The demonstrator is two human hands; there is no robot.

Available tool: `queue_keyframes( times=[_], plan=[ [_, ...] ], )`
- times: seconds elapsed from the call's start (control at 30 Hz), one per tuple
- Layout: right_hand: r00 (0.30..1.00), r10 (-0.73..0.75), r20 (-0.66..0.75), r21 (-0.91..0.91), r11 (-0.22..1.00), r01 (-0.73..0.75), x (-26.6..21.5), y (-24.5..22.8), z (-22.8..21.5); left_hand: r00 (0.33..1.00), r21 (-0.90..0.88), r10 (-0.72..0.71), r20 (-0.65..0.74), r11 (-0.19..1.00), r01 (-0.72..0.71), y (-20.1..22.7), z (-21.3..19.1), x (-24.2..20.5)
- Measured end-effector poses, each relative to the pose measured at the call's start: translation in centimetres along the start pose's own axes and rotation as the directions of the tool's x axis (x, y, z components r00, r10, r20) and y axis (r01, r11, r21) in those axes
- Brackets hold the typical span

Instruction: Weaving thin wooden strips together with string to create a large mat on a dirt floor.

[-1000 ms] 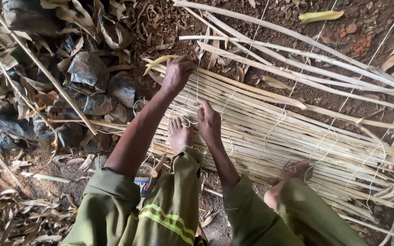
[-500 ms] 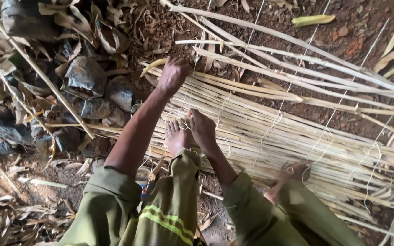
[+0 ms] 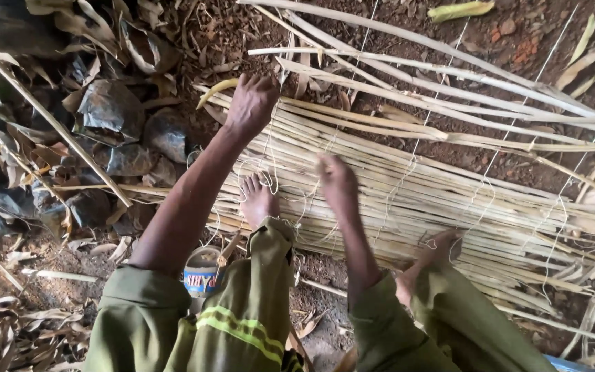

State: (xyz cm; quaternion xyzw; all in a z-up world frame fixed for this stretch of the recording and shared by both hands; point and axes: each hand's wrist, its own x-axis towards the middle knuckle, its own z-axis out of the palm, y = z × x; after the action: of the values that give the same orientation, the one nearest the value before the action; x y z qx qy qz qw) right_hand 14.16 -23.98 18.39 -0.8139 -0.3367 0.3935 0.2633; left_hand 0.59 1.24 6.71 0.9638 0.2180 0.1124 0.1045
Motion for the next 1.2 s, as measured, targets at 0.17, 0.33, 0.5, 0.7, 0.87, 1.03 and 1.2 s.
queue_keyframes(
  times=[0.17, 0.33, 0.5, 0.7, 0.87, 1.03, 1.2],
  plan=[
    [0.969, 0.110, -0.220, 0.012, 0.994, -0.110, 3.9, 6.2, -3.1, 0.991, 0.039, 0.111, -0.076, 0.993, -0.109, 6.3, -1.4, 2.7],
    [0.958, 0.275, -0.086, 0.564, 0.806, -0.181, 6.1, 7.4, 1.4, 0.972, -0.232, 0.219, -0.089, 0.944, -0.234, 11.2, 3.9, 4.2],
    [0.978, 0.170, -0.124, 0.629, 0.775, -0.055, 3.6, 5.2, 1.8, 0.975, -0.217, 0.206, -0.079, 0.951, -0.219, 11.8, 6.3, 3.7],
    [0.973, 0.154, -0.172, 0.365, 0.927, -0.083, 0.6, 6.2, -0.2, 0.978, -0.211, 0.189, -0.092, 0.956, -0.204, 12.2, 8.0, 2.5],
    [0.965, 0.201, -0.171, 0.265, 0.952, -0.151, 0.1, 5.7, -2.3, 0.984, -0.202, 0.159, -0.080, 0.964, -0.173, 12.4, 9.4, 1.4],
    [0.966, -0.015, -0.259, 0.275, 0.957, 0.088, -0.2, 2.2, -5.4, 0.986, -0.234, 0.148, -0.077, 0.959, -0.162, 11.3, 12.4, 0.3],
    [0.982, -0.069, -0.175, 0.266, 0.957, 0.115, 0.0, 0.8, -6.8, 0.992, -0.254, 0.033, -0.126, 0.965, -0.064, 12.6, 12.3, 0.7]
  ],
)
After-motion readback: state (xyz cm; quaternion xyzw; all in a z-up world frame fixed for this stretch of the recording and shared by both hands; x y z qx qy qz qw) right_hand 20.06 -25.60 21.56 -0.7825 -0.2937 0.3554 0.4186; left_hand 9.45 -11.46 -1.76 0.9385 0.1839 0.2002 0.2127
